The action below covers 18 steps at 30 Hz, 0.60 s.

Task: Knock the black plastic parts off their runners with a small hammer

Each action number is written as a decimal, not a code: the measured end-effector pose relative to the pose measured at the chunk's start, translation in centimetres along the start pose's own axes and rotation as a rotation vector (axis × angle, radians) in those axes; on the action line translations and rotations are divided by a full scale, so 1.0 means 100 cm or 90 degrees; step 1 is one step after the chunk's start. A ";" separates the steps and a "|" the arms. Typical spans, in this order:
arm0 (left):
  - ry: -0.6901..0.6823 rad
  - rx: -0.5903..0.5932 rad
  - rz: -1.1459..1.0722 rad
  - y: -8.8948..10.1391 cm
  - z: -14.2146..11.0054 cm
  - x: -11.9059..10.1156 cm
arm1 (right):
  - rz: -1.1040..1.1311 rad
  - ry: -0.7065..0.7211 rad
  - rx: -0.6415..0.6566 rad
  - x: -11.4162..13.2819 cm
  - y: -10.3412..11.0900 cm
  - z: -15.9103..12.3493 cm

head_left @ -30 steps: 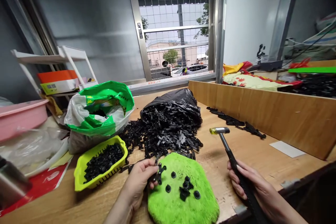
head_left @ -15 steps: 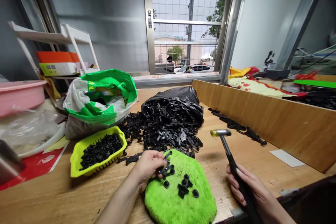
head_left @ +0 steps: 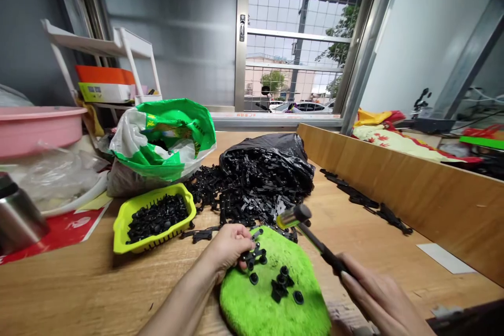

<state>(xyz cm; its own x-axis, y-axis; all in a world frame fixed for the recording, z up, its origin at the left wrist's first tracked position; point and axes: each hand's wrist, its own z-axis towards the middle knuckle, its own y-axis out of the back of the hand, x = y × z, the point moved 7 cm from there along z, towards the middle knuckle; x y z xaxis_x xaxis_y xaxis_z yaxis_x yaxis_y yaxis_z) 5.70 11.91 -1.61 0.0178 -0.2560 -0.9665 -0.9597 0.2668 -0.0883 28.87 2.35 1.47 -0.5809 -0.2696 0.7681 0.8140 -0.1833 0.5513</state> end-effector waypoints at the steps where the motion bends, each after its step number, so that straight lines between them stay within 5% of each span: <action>1: 0.002 0.000 0.005 0.000 0.000 0.000 | -0.046 0.017 0.062 0.006 -0.008 0.002; 4: 0.003 0.000 0.016 -0.001 0.000 0.000 | -0.170 0.045 0.165 0.016 -0.023 0.006; 8: -0.011 -0.003 0.018 -0.001 0.002 0.002 | -0.171 0.103 0.062 0.027 -0.014 0.006; 13: -0.028 -0.001 0.030 -0.001 0.002 0.001 | -0.317 0.093 0.137 0.023 -0.027 0.004; 18: -0.036 -0.007 0.039 -0.001 0.002 0.001 | -0.305 0.119 0.110 0.024 -0.027 0.001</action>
<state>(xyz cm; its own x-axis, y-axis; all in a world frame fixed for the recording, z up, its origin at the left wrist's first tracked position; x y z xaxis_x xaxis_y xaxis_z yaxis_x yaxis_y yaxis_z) 5.87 12.05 -1.73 -0.0248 -0.1863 -0.9822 -0.9626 0.2695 -0.0268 25.30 2.32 1.90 -0.8626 -0.3598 0.3557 0.4364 -0.1734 0.8829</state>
